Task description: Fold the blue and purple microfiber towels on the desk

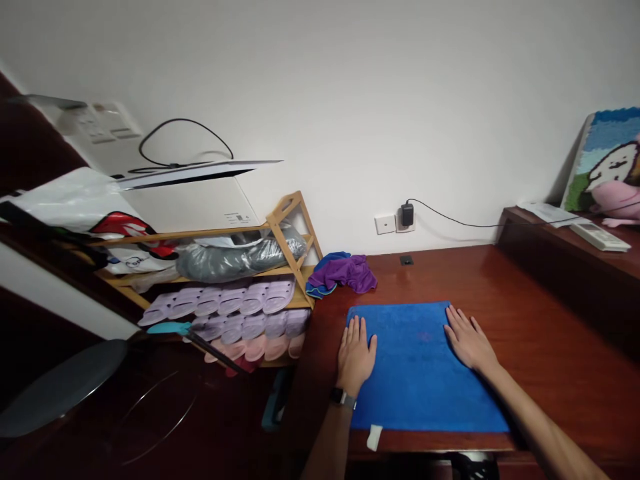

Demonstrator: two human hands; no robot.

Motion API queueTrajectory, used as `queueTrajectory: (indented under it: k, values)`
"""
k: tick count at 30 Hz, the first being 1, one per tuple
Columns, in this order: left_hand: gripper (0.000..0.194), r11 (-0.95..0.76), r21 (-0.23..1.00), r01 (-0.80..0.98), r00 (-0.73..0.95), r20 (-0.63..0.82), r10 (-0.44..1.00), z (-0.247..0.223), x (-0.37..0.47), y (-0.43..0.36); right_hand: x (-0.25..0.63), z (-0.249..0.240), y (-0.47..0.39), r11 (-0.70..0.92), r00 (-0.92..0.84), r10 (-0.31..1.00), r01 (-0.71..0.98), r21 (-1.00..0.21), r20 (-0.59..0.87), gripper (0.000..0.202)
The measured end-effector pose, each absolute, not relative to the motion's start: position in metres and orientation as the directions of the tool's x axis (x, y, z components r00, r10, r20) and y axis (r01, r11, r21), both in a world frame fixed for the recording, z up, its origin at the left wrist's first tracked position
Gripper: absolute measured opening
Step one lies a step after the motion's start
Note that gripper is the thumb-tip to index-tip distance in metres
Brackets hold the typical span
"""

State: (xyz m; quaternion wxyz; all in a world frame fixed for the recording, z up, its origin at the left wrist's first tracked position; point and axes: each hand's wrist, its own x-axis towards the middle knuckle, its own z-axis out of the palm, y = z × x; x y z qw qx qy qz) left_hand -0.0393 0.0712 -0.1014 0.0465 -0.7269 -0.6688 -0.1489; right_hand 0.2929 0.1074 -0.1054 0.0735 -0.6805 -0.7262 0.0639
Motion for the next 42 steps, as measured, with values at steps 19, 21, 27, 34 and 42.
queueTrajectory:
  k: [19,21,27,34,42]
  values:
    - [0.055,-0.214,0.038,0.976,0.193,0.300,0.934,-0.083,0.003,0.063,0.281,-0.110,0.070,0.087,-0.075,0.995,0.981,-0.172,0.071,0.071]
    - [0.055,-0.308,0.081,0.948,0.272,0.295,0.916,-0.082,0.043,0.057,0.282,-0.111,0.070,0.088,-0.075,0.994,0.981,-0.171,0.084,0.071]
    - [0.058,-0.494,0.214,0.843,0.437,0.266,0.859,-0.087,0.130,0.045,0.287,-0.114,0.071,0.133,-0.119,0.989,0.977,-0.168,0.091,0.067]
    - [0.057,-0.356,0.140,0.924,0.312,0.264,0.913,-0.089,0.030,0.029,0.286,-0.118,0.070,0.100,-0.075,0.988,0.977,-0.191,0.131,0.068]
    - [0.059,-0.222,0.082,0.972,0.183,0.335,0.924,-0.096,-0.033,0.003,0.286,-0.114,0.069,0.095,-0.072,0.988,0.980,-0.172,0.135,0.070]
